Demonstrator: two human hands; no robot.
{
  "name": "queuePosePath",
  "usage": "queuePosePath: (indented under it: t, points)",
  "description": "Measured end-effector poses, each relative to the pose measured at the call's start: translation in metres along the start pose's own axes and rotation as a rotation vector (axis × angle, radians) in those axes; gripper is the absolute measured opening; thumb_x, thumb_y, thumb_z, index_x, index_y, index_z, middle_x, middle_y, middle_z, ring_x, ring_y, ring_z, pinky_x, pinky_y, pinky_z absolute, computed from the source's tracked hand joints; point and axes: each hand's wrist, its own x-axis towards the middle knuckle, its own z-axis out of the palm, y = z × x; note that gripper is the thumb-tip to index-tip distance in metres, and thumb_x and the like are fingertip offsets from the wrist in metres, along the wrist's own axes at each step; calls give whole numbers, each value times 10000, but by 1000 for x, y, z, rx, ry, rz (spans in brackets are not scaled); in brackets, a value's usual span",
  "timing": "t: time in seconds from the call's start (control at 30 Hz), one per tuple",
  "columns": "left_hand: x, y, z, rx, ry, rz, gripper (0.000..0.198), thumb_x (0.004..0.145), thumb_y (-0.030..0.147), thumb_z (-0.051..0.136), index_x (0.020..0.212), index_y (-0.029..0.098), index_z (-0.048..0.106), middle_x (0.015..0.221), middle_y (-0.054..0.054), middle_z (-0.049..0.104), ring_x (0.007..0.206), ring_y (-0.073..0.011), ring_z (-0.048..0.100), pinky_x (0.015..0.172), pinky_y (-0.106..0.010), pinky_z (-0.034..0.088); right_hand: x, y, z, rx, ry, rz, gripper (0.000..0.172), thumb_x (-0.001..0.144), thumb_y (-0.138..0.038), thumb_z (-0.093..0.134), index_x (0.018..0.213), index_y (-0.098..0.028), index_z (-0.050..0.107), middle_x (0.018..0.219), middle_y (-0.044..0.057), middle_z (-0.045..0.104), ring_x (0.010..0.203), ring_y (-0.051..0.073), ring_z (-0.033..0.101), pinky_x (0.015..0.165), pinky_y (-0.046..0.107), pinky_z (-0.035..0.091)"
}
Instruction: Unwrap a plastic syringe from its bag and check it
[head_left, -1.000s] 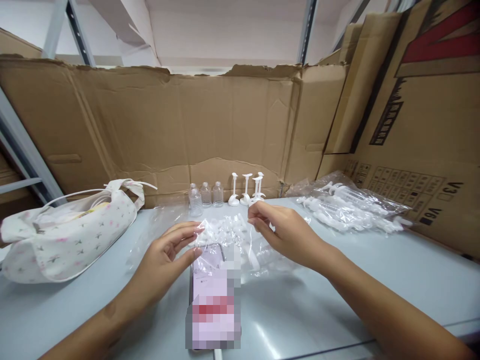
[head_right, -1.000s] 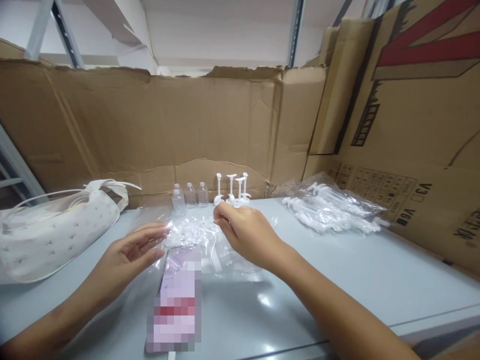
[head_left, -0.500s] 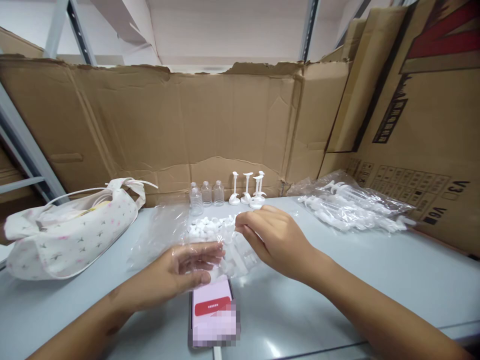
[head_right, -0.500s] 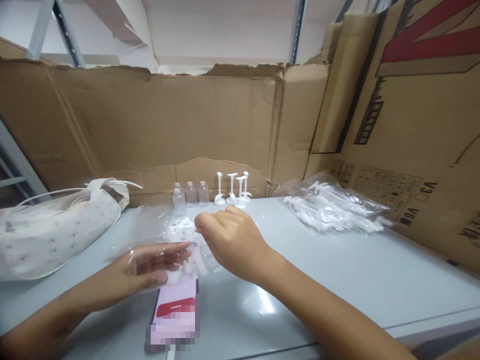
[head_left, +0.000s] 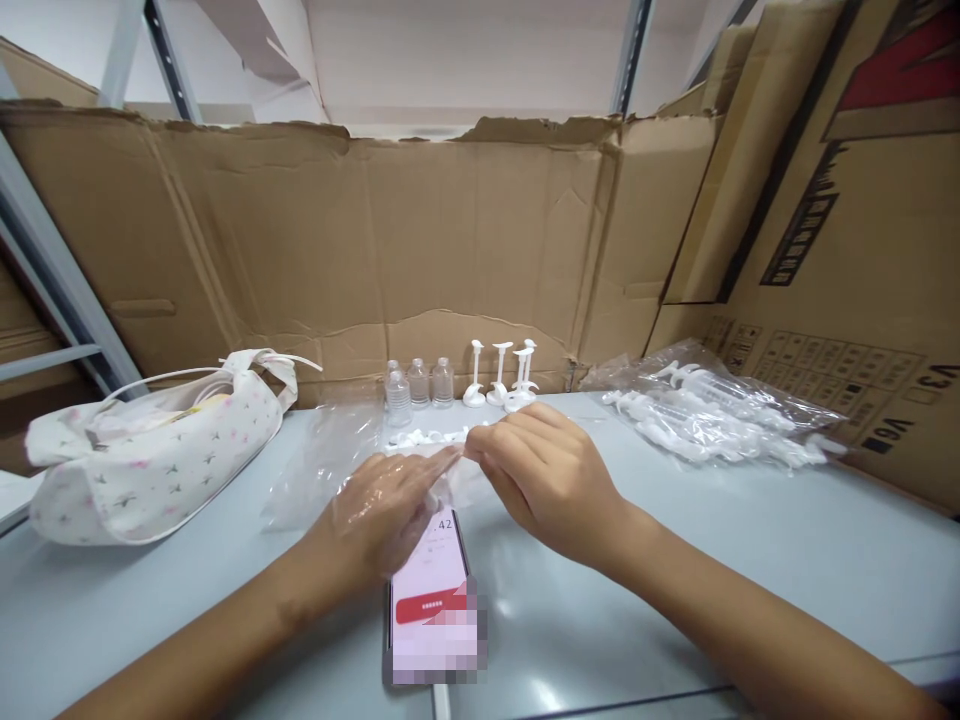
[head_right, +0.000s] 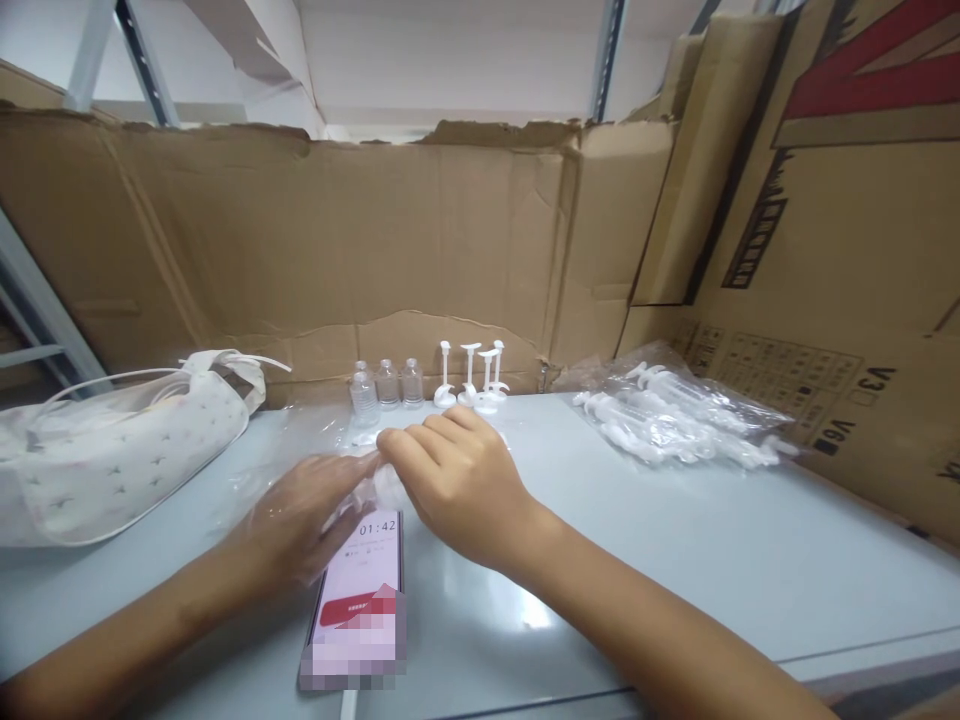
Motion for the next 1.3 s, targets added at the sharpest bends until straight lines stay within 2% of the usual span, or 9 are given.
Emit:
queuePosePath:
  t: [0.13, 0.23, 0.33, 0.47, 0.57, 0.8, 1.0, 1.13, 1.3]
  points:
    - [8, -6, -5, -81, 57, -117, 459, 894, 170, 414, 1348, 206, 361, 1017, -73, 678, 812, -192, 627, 707, -364, 522, -1, 14, -3, -16, 74, 42, 159, 877, -213, 498, 1030, -220, 540, 928, 53, 686, 904, 210, 612, 866, 383, 410]
    - [13, -10, -14, -253, 76, -270, 428, 911, 218, 414, 1339, 227, 396, 1027, -71, 669, 810, -167, 627, 694, -309, 533, -5, 30, -9, -55, 153, 216, 446, 837, -345, 572, 1253, -265, 431, 1252, 92, 556, 1243, 299, 425, 1046, 506, 253]
    - [17, -17, -18, -457, 108, -388, 410, 913, 251, 434, 1323, 238, 435, 1013, -62, 674, 805, -158, 637, 685, -293, 546, -13, 50, -9, 125, 189, 516, 602, 823, -412, 580, 1353, -289, 323, 1397, 102, 407, 1321, 305, 315, 1050, 522, 271]
    - [22, -28, -13, -672, 125, -472, 426, 893, 285, 486, 1315, 237, 446, 1082, -81, 662, 830, -165, 659, 691, -292, 561, -23, 73, 3, 812, -19, 969, 494, 815, -488, 566, 1247, -271, 463, 1304, 112, 507, 1147, 273, 526, 907, 465, 463]
    - [24, -36, -5, -759, 53, -474, 417, 892, 286, 486, 1304, 231, 451, 1200, -108, 617, 882, -178, 662, 706, -295, 563, -26, 80, 14, 1170, -140, 1115, 346, 785, -473, 610, 980, -188, 619, 1137, 114, 605, 862, 217, 658, 764, 387, 539]
    - [17, -48, 8, -855, -1, -510, 434, 899, 273, 474, 1322, 208, 409, 1191, -128, 619, 947, -192, 657, 816, -355, 546, -29, 94, 15, 1048, 12, 1225, 271, 753, -436, 653, 842, -183, 620, 914, 69, 650, 640, 136, 643, 531, 250, 491]
    - [17, -48, 10, -967, 24, -588, 430, 925, 284, 421, 1341, 185, 369, 1258, -150, 569, 1002, -192, 639, 864, -357, 531, -34, 93, 19, 1191, -120, 1200, 281, 722, -412, 704, 833, -166, 622, 885, 74, 644, 682, 152, 655, 526, 230, 492]
    - [21, -41, 3, -983, -13, -702, 473, 894, 341, 486, 1337, 208, 385, 1206, -115, 608, 980, -215, 647, 863, -373, 523, -32, 88, 26, 1149, 70, 1143, 274, 687, -400, 734, 716, -153, 618, 714, 34, 627, 600, 122, 620, 537, 233, 513]
    - [22, -41, 5, -947, -17, -755, 508, 854, 358, 540, 1327, 229, 407, 1272, -79, 567, 1116, -221, 567, 984, -379, 426, -36, 101, 26, 1168, 261, 1188, 209, 698, -336, 733, 702, -179, 595, 727, 12, 645, 578, 124, 642, 525, 236, 537]
